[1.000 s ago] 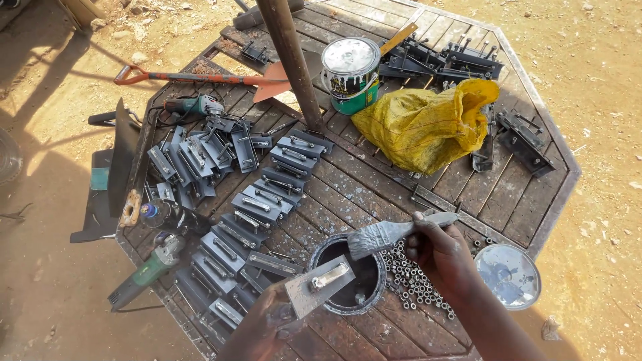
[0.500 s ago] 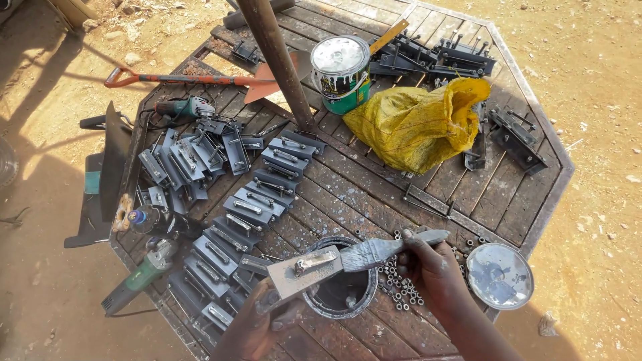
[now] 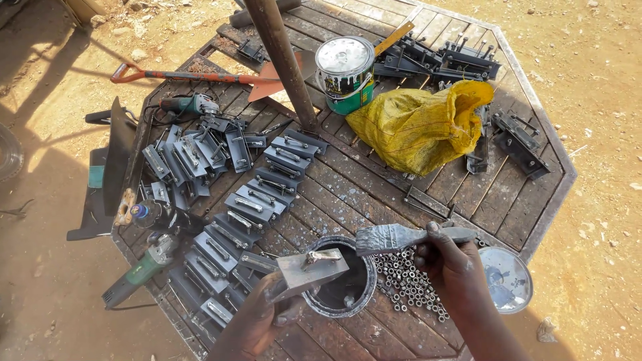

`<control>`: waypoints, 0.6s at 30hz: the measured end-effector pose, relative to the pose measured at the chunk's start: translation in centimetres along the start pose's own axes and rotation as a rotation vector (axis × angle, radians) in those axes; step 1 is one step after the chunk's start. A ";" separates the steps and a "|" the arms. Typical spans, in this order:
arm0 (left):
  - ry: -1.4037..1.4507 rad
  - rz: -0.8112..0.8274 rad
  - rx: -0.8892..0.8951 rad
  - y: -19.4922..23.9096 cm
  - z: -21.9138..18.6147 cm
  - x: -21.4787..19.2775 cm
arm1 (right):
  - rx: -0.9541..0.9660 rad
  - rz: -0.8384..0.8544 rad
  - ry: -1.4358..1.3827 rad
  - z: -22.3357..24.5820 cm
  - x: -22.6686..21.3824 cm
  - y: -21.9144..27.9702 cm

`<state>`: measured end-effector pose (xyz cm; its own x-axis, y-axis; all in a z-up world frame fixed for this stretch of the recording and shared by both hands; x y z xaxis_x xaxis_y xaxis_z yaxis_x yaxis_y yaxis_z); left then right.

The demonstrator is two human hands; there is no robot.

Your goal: Painting a metal bracket with black paint using a hand brush on a workshop table.

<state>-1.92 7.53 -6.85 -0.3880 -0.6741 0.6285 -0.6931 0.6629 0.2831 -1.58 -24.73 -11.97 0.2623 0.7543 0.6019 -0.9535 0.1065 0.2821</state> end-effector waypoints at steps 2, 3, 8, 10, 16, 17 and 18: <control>-0.289 -0.375 -0.383 -0.3 -0.7 0.1 | -0.045 0.029 -0.031 0.8 0.7 0.0; -0.287 -0.377 -0.379 -0.7 -2.0 1.6 | -0.044 0.033 -0.029 0.8 0.1 -0.1; -1.201 -0.593 -1.064 -1.0 -7.4 7.0 | -0.101 -0.025 0.148 1.8 -3.1 0.0; -1.235 -0.571 -1.114 -0.3 -7.4 6.7 | -0.094 -0.083 0.297 3.0 -4.2 0.5; -1.041 -0.496 -1.176 1.9 -3.2 1.3 | 0.008 -0.206 0.714 3.2 -9.3 0.4; -0.934 -0.502 -1.118 2.5 -2.1 0.2 | 0.050 -0.161 0.623 2.8 -9.1 0.2; -0.926 -0.507 -1.119 3.3 0.2 -2.1 | 0.056 -0.154 0.625 2.3 -8.5 0.7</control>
<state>-3.50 11.11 -7.38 -0.7828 -0.5763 -0.2347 -0.2323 -0.0793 0.9694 -4.12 -32.58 -15.13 0.2432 0.9700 0.0071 -0.8983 0.2224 0.3790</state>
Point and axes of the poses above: each hand's wrist, its own y-axis away from the middle knuckle, its own x-axis out of the palm, z = x × y, the point moved 1 cm from there along -y, towards the middle knuckle, and after that the axes turned 13 degrees about z, right-handed, at the moved point
